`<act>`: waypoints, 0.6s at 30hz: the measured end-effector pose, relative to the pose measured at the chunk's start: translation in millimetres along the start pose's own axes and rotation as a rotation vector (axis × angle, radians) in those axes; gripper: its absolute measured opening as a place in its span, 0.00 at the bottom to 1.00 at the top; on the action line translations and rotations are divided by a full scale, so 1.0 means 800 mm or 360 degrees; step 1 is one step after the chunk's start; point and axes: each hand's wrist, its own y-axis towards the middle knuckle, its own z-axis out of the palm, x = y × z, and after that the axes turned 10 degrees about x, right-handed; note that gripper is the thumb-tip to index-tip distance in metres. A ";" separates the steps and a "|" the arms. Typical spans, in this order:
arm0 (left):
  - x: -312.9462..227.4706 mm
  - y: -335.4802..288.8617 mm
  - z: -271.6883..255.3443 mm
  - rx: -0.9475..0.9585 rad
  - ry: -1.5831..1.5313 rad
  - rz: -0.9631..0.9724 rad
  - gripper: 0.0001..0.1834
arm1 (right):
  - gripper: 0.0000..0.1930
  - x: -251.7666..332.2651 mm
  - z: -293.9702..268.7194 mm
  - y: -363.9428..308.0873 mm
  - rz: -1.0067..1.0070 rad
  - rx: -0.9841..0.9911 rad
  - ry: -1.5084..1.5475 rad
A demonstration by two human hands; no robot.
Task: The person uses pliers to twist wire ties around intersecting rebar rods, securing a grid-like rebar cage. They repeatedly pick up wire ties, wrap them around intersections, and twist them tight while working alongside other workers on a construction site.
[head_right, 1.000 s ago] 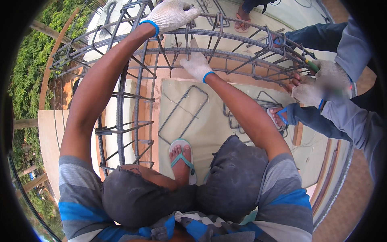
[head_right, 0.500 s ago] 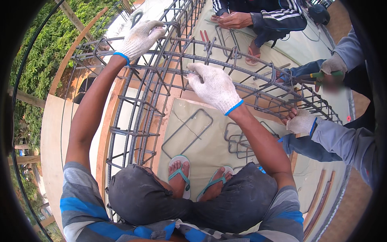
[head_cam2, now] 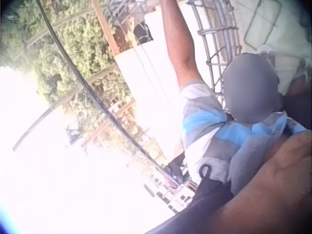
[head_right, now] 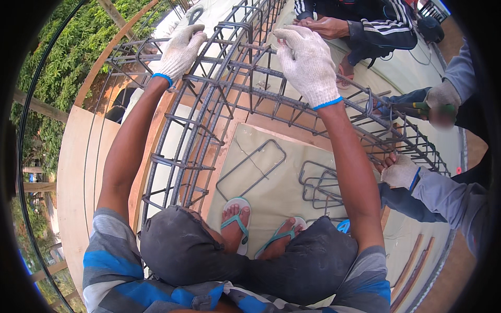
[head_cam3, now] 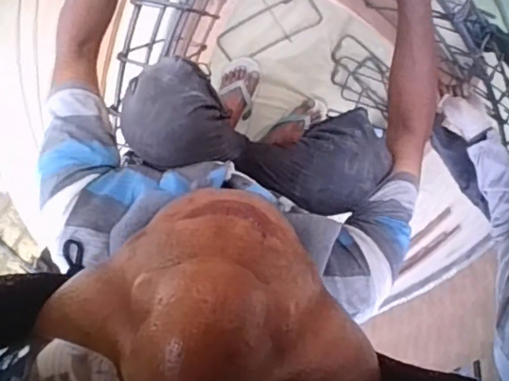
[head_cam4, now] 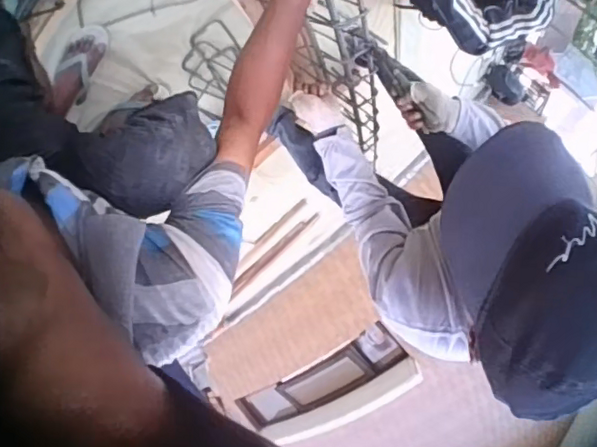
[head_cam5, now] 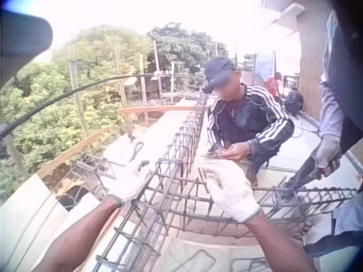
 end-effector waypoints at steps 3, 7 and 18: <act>0.014 -0.012 -0.045 -0.0069 -0.0342 -0.0266 0.30 | 0.12 -0.016 -0.018 -0.036 0.0204 0.0199 -0.0300; 0.097 -0.034 -0.068 0.0103 -0.0437 -0.0666 0.30 | 0.16 -0.020 -0.010 -0.057 0.0436 0.0468 -0.0363; 0.010 -0.093 -0.062 0.0122 -0.0022 -0.0118 0.23 | 0.19 -0.026 0.001 -0.062 0.0407 0.0426 -0.0513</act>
